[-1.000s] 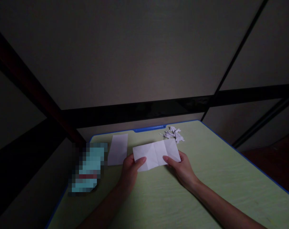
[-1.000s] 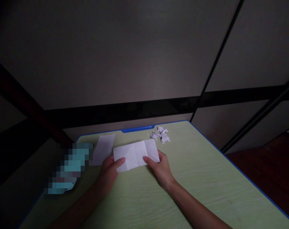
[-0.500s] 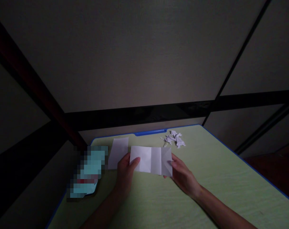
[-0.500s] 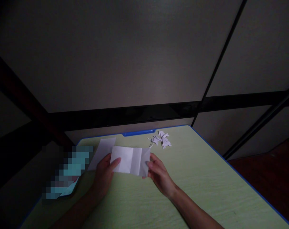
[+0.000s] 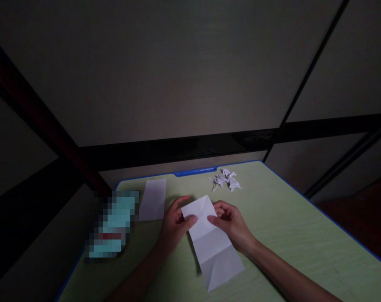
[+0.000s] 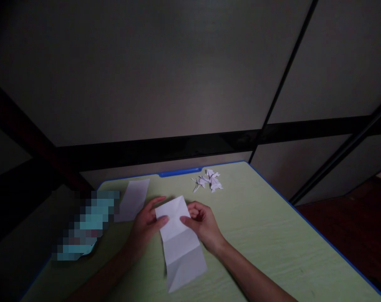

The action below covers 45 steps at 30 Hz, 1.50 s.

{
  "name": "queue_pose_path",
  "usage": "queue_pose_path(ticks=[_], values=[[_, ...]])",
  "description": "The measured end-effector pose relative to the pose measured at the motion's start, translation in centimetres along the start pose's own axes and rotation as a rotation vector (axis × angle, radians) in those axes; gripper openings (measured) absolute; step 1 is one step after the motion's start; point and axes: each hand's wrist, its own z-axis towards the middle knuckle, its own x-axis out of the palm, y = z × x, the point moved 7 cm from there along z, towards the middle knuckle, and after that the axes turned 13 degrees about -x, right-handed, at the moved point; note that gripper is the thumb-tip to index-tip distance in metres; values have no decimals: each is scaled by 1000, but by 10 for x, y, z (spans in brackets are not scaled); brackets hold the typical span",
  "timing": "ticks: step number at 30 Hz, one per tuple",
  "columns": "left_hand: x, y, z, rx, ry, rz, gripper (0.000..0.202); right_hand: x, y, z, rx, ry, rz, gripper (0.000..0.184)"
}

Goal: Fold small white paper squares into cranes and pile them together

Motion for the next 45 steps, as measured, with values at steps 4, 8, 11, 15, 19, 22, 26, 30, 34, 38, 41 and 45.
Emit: queue_pose_path(ticks=[4, 8, 11, 15, 19, 22, 26, 30, 34, 38, 41, 45], values=[[3, 2, -1, -13, 19, -49, 49, -4, 3, 1, -40, -59, 13, 17], [-7, -2, 0, 60, -86, -43, 49, -2, 3, 3, -71, -14, -2, 21], [-22, -7, -1, 151, -258, 20, 32, -6, 12, 3, -188, -51, -154, 25], [-28, -22, -18, 383, -479, 220, 9, 5, 32, -2, -404, 47, -452, 16], [10, -33, -39, 706, -270, 542, 11, 29, 18, -13, -264, 351, -234, 48], [33, -29, -47, 768, -27, 674, 34, 27, 5, -15, -122, 312, -71, 35], [36, -26, -46, 757, 84, 697, 36, 15, -3, -6, -38, 142, 68, 20], [11, -36, -38, 730, -224, 585, 32, -1, -3, 1, -8, -87, 140, 17], [-6, -32, -25, 505, -368, 474, 38, -8, 1, 2, -34, -159, 93, 18], [-4, -21, -13, 293, -290, 390, 24, -9, 6, 1, -103, -117, 2, 20], [3, -8, -7, 133, -156, 282, 14, -10, 10, 2, -147, -138, 36, 22], [6, 2, -6, 51, -116, 141, 13, 2, 7, 3, -92, -34, 83, 31]])
